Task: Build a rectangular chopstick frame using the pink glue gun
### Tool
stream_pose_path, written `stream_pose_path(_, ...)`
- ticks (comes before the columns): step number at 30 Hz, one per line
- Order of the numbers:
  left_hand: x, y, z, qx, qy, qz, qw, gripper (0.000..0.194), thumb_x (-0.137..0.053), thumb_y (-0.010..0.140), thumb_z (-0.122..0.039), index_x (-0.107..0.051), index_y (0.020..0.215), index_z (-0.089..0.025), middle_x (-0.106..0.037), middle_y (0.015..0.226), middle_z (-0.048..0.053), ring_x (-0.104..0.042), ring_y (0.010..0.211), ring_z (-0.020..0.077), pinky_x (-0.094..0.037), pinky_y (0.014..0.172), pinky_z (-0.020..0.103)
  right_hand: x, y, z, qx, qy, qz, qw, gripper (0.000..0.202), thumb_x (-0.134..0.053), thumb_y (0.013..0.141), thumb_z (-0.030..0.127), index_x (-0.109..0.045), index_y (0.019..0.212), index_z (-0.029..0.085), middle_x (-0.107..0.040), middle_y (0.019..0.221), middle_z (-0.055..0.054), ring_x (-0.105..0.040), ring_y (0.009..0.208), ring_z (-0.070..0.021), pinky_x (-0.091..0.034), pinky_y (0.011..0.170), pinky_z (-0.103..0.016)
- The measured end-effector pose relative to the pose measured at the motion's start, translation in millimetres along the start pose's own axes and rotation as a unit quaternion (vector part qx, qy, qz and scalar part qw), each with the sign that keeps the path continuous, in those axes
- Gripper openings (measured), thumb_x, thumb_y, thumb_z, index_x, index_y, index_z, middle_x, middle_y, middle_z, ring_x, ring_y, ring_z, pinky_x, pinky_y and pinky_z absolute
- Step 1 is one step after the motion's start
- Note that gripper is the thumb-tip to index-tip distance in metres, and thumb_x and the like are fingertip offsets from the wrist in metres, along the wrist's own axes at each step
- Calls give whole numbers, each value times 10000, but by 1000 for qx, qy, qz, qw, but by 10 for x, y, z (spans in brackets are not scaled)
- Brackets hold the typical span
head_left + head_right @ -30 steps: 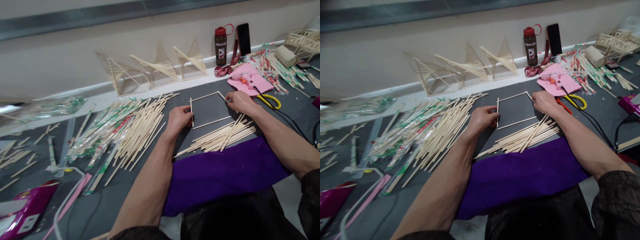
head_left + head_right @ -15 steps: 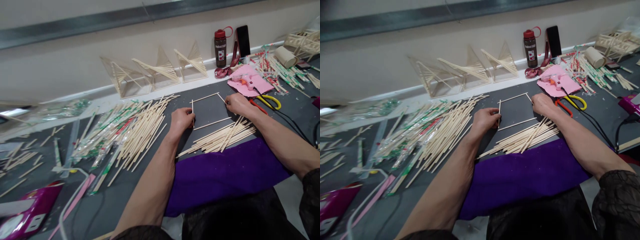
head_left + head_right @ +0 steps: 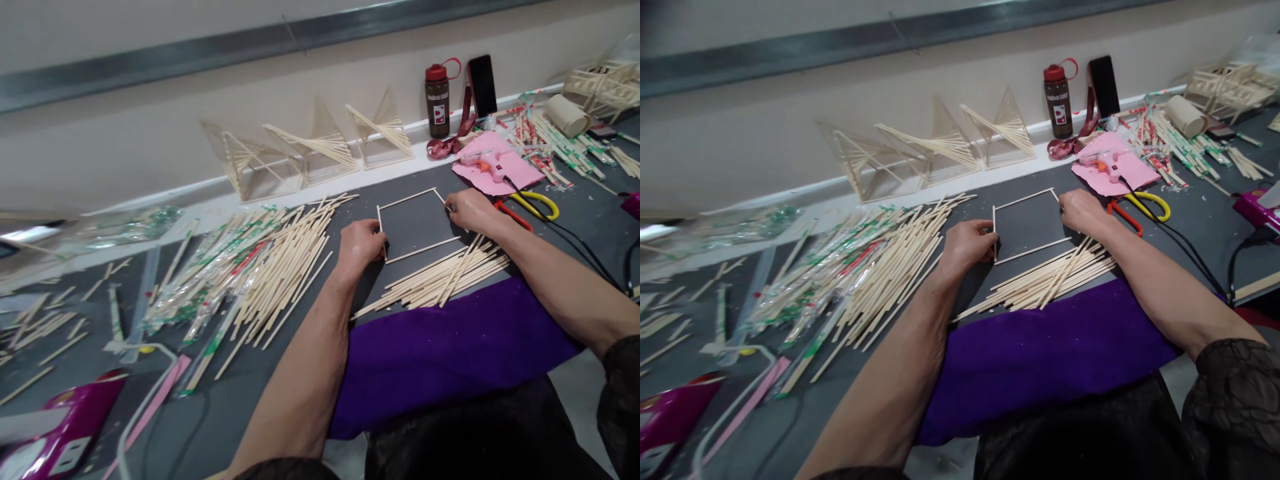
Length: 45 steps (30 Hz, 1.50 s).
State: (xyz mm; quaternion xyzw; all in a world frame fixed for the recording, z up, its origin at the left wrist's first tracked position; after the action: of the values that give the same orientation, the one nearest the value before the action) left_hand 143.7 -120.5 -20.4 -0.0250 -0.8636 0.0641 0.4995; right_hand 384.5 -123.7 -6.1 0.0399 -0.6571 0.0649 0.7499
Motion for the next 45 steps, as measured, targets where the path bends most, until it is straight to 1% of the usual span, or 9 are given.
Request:
stream_pose_path(5,-22,41,44,-20,21,0,1000,377,-555,769,-175,-778,1071,-152,-736,685,74,-700,567,191,-552,634,252,18,-2,21,-4,-4,5,1000,381,-556,882,149,-737,1217,121,-761,1096,-173,-703,1056,-263,-489,839,-287)
stream_pose_path(12,-15,12,5,10,-1,14,1000,402,-550,768,-152,-775,1101,-147,-716,627,64,-678,512,186,-535,555,236,12,10,27,-5,5,5,1000,362,-579,877,163,-749,1194,121,-761,1097,-169,-709,1044,-271,-500,835,-293)
stream_pose_path(17,-11,20,-18,19,-20,16,999,428,-553,772,-126,-762,1146,-134,-724,642,74,-700,549,200,-536,547,239,3,24,26,0,1,-1,1000,383,-558,873,149,-746,1204,111,-763,1093,-177,-712,1049,-275,-509,838,-304)
stream_pose_path(25,-11,70,-40,19,-14,13,1000,396,-557,775,-116,-771,1107,-119,-721,635,97,-699,542,208,-542,552,254,-25,63,5,5,20,-7,1000,349,-567,891,148,-751,1185,112,-762,1098,-186,-705,1076,-289,-506,854,-317)
stream_pose_path(34,-48,-36,-11,11,17,32,999,412,-551,787,-139,-764,1139,-143,-736,656,76,-690,532,184,-523,556,224,-43,70,1,9,14,-11,1000,371,-540,885,146,-749,1189,108,-761,1095,-183,-707,1069,-289,-506,841,-312)
stream_pose_path(37,-36,-74,-57,-12,69,26,997,389,-541,806,-144,-771,1119,-141,-750,687,87,-725,630,193,-534,652,230,-44,70,1,3,8,-9,1000,376,-548,881,158,-747,1196,112,-761,1096,-182,-708,1061,-287,-504,828,-309)
stream_pose_path(41,4,-142,-174,-58,181,-9,982,358,-545,826,-170,-782,1093,-146,-790,906,138,-746,950,255,-520,847,266,-41,61,2,1,9,-10,1000,363,-552,882,165,-751,1181,120,-760,1100,-181,-707,1055,-281,-496,817,-300)
stream_pose_path(43,13,-183,-225,-75,215,-15,974,358,-541,834,-176,-779,1099,-137,-782,1025,164,-722,1051,281,-508,898,287,-36,51,6,3,11,-9,1000,356,-549,882,158,-753,1172,120,-760,1096,-182,-706,1057,-280,-488,817,-298)
stream_pose_path(45,13,-217,-252,-80,232,-11,969,360,-535,837,-173,-776,1101,-134,-774,1059,174,-713,1074,293,-510,904,300,-32,42,12,6,10,-8,1000,355,-544,883,153,-753,1167,123,-760,1095,-182,-706,1057,-281,-483,813,-299)
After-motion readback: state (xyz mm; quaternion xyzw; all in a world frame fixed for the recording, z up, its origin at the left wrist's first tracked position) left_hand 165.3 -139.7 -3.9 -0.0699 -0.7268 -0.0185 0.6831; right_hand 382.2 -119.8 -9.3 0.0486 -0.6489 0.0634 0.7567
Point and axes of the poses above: each hand's wrist, its own y-axis towards the middle knuckle, its own x-axis out of the back of the hand, z = x × y, the point moved 4 cm from there along y, towards the middle knuckle
